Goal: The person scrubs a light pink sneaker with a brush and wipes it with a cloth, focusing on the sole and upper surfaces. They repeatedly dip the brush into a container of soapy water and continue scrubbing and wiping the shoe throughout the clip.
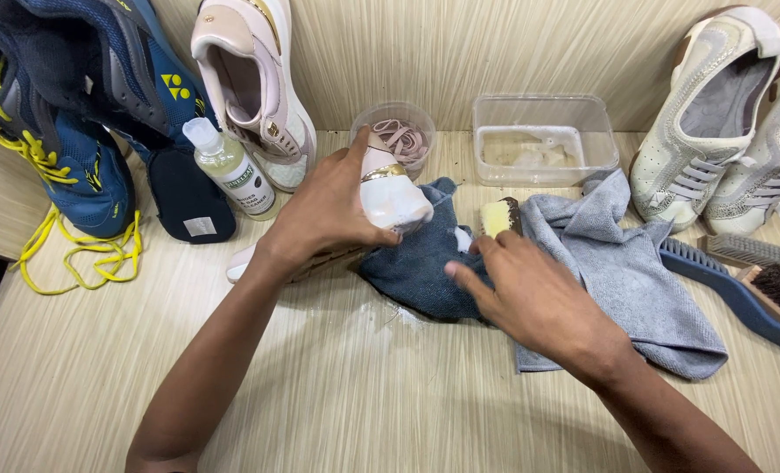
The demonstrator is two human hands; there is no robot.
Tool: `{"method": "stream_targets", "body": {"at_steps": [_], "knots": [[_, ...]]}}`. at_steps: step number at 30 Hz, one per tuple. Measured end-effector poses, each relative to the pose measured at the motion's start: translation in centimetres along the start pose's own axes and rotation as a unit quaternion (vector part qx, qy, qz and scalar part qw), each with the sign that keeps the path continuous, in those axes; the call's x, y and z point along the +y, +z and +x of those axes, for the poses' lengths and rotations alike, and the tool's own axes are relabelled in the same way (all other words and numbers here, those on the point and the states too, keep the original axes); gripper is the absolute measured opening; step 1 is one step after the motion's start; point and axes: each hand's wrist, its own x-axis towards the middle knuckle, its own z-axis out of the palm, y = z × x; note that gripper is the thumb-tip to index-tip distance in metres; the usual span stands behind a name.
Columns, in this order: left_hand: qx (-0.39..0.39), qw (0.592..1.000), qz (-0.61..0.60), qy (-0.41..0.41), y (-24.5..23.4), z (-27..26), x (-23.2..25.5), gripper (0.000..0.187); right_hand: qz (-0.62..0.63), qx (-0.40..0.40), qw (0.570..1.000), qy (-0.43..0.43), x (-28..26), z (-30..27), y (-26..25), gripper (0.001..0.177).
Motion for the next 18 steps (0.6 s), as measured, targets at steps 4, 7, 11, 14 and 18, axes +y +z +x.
{"method": "stream_targets", "body": {"at_steps": [4, 7, 11, 14, 18], "knots": [[-0.011, 1.000, 0.008, -0.009, -0.7, 0.0, 0.5, 0.135, -0.085, -0.024, 0.994, -0.058, 1.5, 2.2, 3.3, 0.081], [-0.027, 1.000, 0.000, -0.010, -1.0, -0.4, 1.1, 0.135, 0.032, -0.040, 0.998, -0.039, 1.9, 3.6, 2.0, 0.042], [-0.076, 0.997, -0.011, 0.003, -0.6, -0.8, 2.0, 0.133, 0.180, 0.137, 0.967, -0.114, 3.9, 5.2, 0.8, 0.018], [-0.092, 0.996, 0.005, 0.020, 1.1, -0.7, 2.3, 0.139, 0.292, 0.227, 0.914, -0.169, 3.2, 6.1, 2.0, 0.019], [-0.108, 0.991, 0.082, 0.012, 5.4, 0.0, 1.2, 0.146, 0.279, 0.229, 0.915, -0.183, 1.0, 5.3, 5.4, 0.035]]}}
